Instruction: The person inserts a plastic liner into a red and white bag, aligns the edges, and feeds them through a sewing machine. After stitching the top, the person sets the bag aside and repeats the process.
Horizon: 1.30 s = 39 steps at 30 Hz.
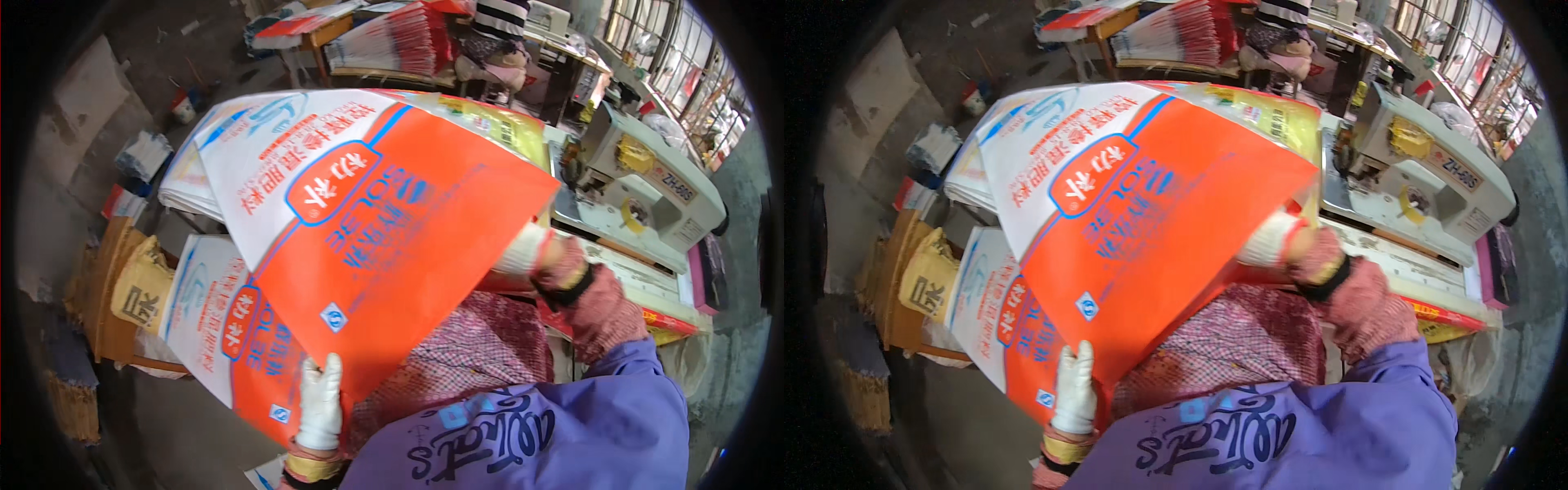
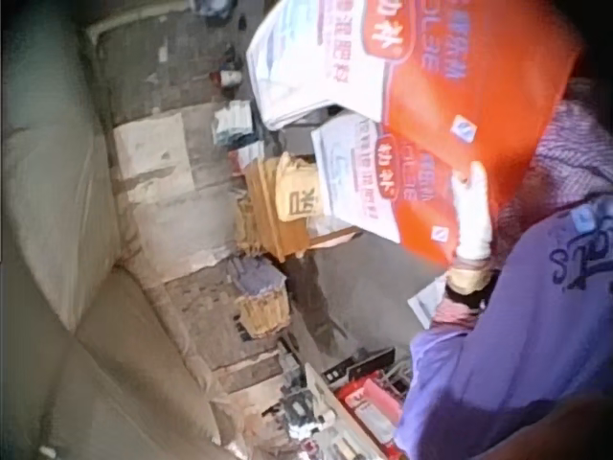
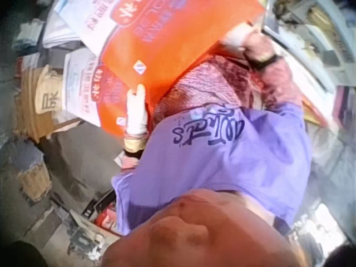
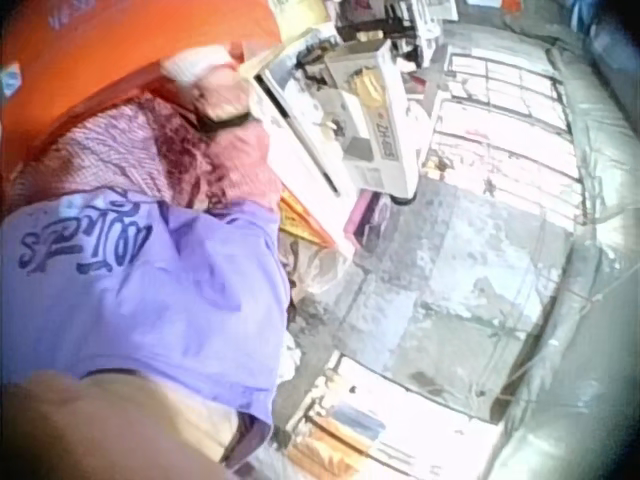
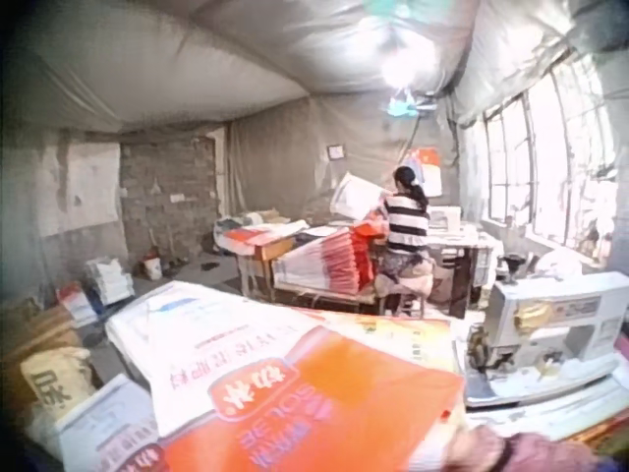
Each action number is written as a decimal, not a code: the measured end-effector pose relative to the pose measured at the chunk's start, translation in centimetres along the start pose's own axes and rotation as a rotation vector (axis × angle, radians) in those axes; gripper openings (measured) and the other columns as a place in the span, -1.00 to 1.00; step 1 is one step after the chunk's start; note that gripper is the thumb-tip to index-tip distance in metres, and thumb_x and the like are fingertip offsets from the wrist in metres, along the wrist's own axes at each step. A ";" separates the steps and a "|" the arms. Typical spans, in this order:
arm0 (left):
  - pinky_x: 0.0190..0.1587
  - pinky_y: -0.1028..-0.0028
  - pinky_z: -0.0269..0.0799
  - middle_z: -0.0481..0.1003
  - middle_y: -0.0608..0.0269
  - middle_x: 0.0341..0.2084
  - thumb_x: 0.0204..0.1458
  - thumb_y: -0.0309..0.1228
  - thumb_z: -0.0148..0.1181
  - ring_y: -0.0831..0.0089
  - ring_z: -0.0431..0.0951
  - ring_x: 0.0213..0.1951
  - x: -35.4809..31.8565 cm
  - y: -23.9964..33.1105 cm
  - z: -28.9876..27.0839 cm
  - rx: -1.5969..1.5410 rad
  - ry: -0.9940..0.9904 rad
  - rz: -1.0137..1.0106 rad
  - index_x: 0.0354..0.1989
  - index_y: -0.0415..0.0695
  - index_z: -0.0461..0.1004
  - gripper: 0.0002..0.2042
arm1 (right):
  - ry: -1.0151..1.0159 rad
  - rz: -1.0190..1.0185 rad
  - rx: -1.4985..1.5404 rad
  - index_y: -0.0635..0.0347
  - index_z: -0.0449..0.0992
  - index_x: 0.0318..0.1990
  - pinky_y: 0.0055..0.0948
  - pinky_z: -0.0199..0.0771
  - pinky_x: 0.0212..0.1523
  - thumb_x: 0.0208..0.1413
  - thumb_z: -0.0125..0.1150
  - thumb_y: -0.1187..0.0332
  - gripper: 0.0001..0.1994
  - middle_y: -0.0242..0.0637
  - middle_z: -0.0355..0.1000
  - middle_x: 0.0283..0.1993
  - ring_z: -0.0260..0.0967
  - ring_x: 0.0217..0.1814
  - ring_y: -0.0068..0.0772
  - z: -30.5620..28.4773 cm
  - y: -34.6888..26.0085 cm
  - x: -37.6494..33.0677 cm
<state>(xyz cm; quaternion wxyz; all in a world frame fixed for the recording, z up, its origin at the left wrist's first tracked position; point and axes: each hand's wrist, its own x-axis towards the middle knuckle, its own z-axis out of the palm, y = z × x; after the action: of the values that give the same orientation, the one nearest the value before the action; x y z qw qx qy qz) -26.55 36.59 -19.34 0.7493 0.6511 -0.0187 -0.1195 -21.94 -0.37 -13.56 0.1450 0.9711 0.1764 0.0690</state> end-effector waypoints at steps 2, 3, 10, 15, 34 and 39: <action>-0.03 0.43 0.37 0.44 0.19 -0.07 0.20 -0.21 0.04 0.45 0.44 -0.09 0.2 0.2 -0.2 -0.038 -0.030 -0.032 0.04 -0.28 0.29 -0.61 | -0.025 -0.164 0.848 0.17 0.60 -0.22 -0.45 0.52 -0.31 0.08 0.16 0.33 -0.82 -0.34 0.57 -0.29 0.53 -0.25 -0.38 -4.8 2.5 -2.8; -0.10 0.45 0.37 0.46 0.14 -0.15 0.22 -0.15 -0.03 0.46 0.44 -0.17 0.4 0.4 -0.3 0.111 -0.055 0.018 -0.07 -0.33 0.35 -0.60 | -0.241 0.066 1.317 0.35 0.55 -0.20 -0.40 0.54 -0.27 0.10 0.13 0.40 -0.80 -0.13 0.55 -0.29 0.52 -0.26 -0.32 -7.0 3.9 -4.5; -0.14 0.38 0.34 0.51 0.06 -0.33 0.25 -0.05 -0.18 0.32 0.46 -0.27 2.7 -0.9 0.1 0.378 0.005 0.040 -0.18 -0.40 0.42 -0.47 | 0.041 0.536 0.635 0.04 0.43 0.12 -0.40 0.47 -0.14 0.06 0.20 0.24 -0.56 -0.16 0.52 -0.23 0.48 -0.21 -0.36 -2.5 9.2 0.1; -0.08 0.39 0.37 0.52 0.08 -0.23 0.24 -0.10 -0.11 0.31 0.49 -0.16 3.6 -1.8 0.3 0.147 0.015 0.014 -0.07 -0.35 0.41 -0.54 | -0.247 0.682 0.675 -0.21 0.33 0.22 -0.25 0.45 -0.05 0.04 0.15 0.16 -0.49 -0.08 0.49 -0.13 0.45 -0.06 -0.03 3.6 6.8 1.2; 0.05 0.43 0.34 0.38 0.22 -0.02 0.21 -0.33 0.01 0.47 0.40 -0.02 -9.6 -2.6 -13.8 0.215 0.858 -0.052 0.16 -0.27 0.24 -0.60 | 0.355 0.160 0.398 0.15 0.49 -0.36 -0.09 0.45 -0.52 0.26 -0.14 0.18 -0.68 -0.09 0.49 -0.43 0.50 -0.40 -0.13 6.2 -20.1 18.9; -0.07 0.28 0.34 0.41 -0.03 -0.12 0.14 -0.31 0.02 0.25 0.42 -0.10 -13.0 -12.5 -11.4 0.414 0.586 -0.538 -0.01 -0.37 0.31 -0.63 | 0.090 0.057 0.264 0.08 0.49 -0.49 -0.16 0.41 -0.57 0.19 -0.07 0.22 -0.71 -0.21 0.45 -0.59 0.47 -0.54 -0.19 12.5 -24.6 15.3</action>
<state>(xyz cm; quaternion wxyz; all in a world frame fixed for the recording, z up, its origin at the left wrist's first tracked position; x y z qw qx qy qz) -39.03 48.81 -31.68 0.5189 0.7755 0.3409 -0.1145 -13.31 24.02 -31.70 0.0056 0.9823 0.1625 0.0928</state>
